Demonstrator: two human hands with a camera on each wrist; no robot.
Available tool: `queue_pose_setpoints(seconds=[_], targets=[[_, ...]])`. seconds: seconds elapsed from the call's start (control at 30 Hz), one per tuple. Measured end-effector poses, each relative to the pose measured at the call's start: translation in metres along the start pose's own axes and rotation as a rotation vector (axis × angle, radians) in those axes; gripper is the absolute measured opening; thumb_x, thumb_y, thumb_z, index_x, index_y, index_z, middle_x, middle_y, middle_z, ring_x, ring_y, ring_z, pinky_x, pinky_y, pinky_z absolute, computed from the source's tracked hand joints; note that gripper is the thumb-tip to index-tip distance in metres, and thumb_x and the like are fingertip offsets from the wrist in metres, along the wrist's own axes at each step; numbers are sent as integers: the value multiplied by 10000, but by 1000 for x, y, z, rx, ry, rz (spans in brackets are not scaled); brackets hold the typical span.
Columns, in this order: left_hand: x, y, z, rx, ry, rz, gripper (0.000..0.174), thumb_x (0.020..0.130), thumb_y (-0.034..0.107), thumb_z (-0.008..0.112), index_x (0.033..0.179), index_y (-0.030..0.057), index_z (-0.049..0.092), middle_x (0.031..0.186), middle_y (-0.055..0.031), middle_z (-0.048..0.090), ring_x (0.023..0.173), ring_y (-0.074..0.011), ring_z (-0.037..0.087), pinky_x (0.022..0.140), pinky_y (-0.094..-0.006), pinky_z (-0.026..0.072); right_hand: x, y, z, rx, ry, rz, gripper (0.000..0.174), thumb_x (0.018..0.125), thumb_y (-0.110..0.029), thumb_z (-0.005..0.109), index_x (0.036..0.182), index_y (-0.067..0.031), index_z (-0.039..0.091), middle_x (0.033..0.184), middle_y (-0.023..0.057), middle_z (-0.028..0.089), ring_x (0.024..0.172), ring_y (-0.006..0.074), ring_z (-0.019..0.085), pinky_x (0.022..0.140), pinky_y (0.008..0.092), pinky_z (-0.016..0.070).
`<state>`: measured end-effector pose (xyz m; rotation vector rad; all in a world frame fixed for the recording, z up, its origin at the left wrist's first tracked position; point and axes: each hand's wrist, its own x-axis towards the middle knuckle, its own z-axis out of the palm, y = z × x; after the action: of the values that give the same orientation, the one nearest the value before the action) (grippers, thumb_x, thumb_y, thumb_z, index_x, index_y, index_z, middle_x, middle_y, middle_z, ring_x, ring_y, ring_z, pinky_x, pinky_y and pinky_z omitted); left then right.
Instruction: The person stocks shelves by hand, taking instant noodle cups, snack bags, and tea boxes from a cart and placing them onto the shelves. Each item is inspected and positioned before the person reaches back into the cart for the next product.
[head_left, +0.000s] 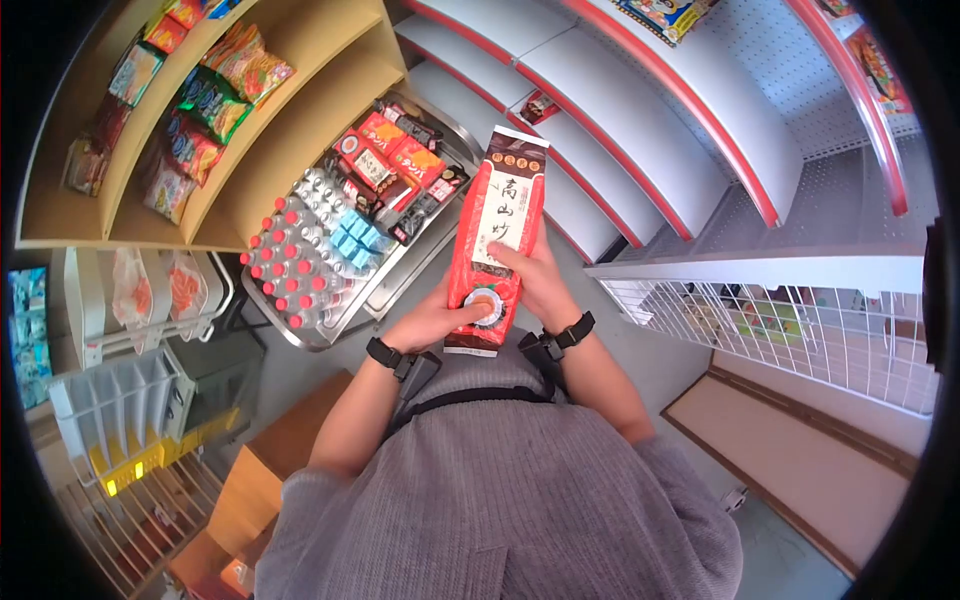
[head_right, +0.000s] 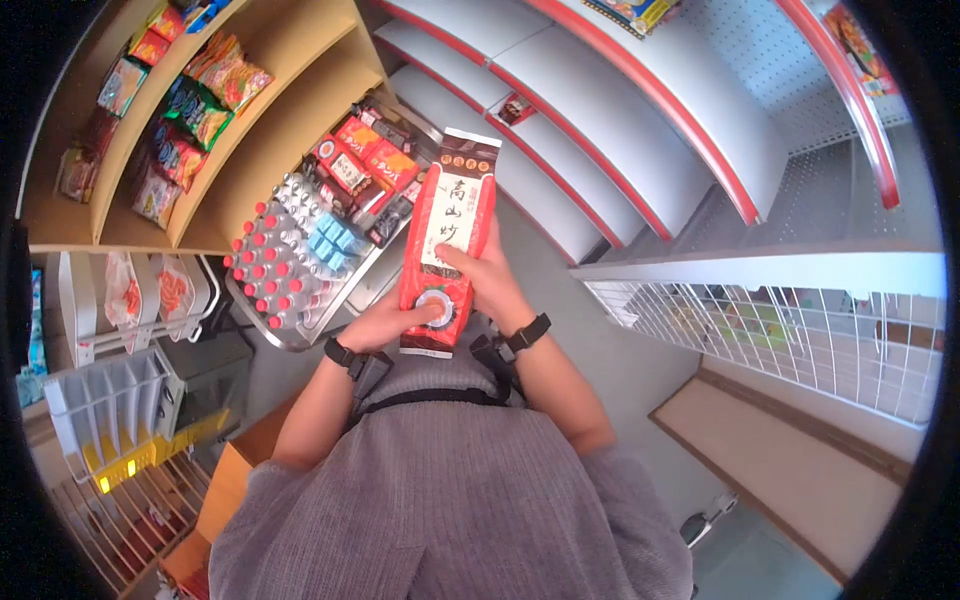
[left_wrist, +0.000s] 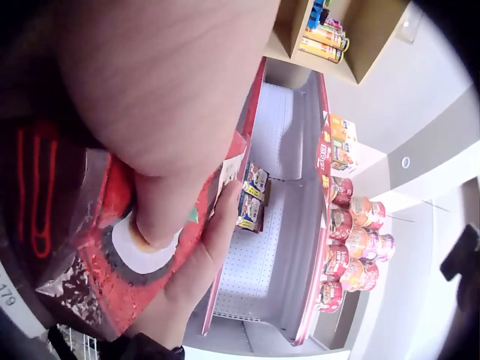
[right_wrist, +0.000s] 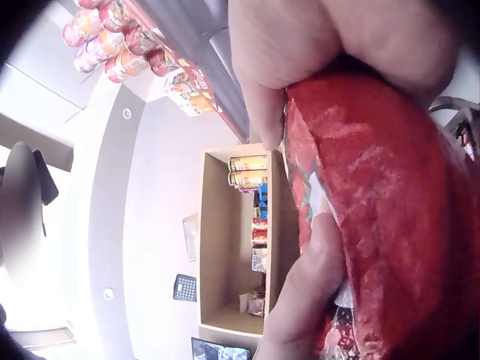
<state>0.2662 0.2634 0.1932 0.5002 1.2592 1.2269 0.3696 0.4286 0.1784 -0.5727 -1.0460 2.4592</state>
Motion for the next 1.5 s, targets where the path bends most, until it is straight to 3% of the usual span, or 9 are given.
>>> queue_pose_setpoints(seconds=[0.17,0.27,0.37,0.4,0.53,0.7,0.83,1.07,1.5], targets=[[5,7,-31,21,-144,51,796,994,225,680,1593,49,187,1467,-99,494,1344,-171,476,1100,-358,439,6,10,16,-44,114,-25,893,889,31,717,1579,-118,169,1442,117,497,1285,228,549,1041,407,507],[5,-5,-56,-416,-185,-125,714,1075,381,510,1614,76,154,1591,-87,356,1412,-202,426,1143,-366,410,11,24,23,-73,141,-23,802,953,-42,672,1588,-116,187,1458,116,489,1287,217,545,1048,393,496],[5,-9,-82,-402,-226,-84,691,1091,414,446,1623,107,130,1629,-84,291,1444,-210,390,1149,-391,409,19,39,39,-2,234,-9,623,1074,-266,528,1589,-102,218,1469,106,482,1289,203,533,1054,374,483],[9,-12,-92,-399,-223,-72,685,1096,407,435,1627,119,113,1631,-85,289,1450,-209,381,1147,-400,412,27,45,41,-9,238,-14,623,1074,-266,528,1589,-102,218,1469,106,482,1289,203,533,1054,374,483],[11,-14,-111,-519,-354,-171,696,1090,484,376,1625,110,132,1631,-87,297,1456,-210,374,1180,-418,371,24,61,41,-77,308,15,557,1104,-372,429,1554,-70,301,1472,95,482,1294,186,530,1070,360,469],[-11,14,-113,-615,-324,-133,794,1037,654,187,1596,94,252,1613,-102,354,1460,-247,383,1199,-440,343,39,61,68,-64,334,60,611,1101,-500,331,1505,-46,386,1423,115,545,1259,195,571,1060,369,490],[-13,4,-132,-739,-306,-147,707,1078,572,225,1583,80,280,1588,-104,394,1443,-243,407,1189,-438,358,51,64,90,-34,337,95,663,1080,-553,340,1453,-17,454,1350,130,613,1180,212,639,1004,373,533],[-11,-4,-132,-723,-352,-146,617,1100,491,317,1551,73,352,1562,-94,439,1396,-221,468,1168,-412,395,40,70,77,-15,340,140,664,1069,-566,369,1449,-27,452,1355,121,610,1182,219,638,1011,379,528],[-28,8,-135,-606,-412,-128,734,1084,574,244,1547,14,342,1542,-117,457,1357,-203,507,1150,-360,423,46,39,61,-6,302,55,626,1067,-563,383,1432,-67,496,1380,98,614,1218,221,625,1044,389,507]])
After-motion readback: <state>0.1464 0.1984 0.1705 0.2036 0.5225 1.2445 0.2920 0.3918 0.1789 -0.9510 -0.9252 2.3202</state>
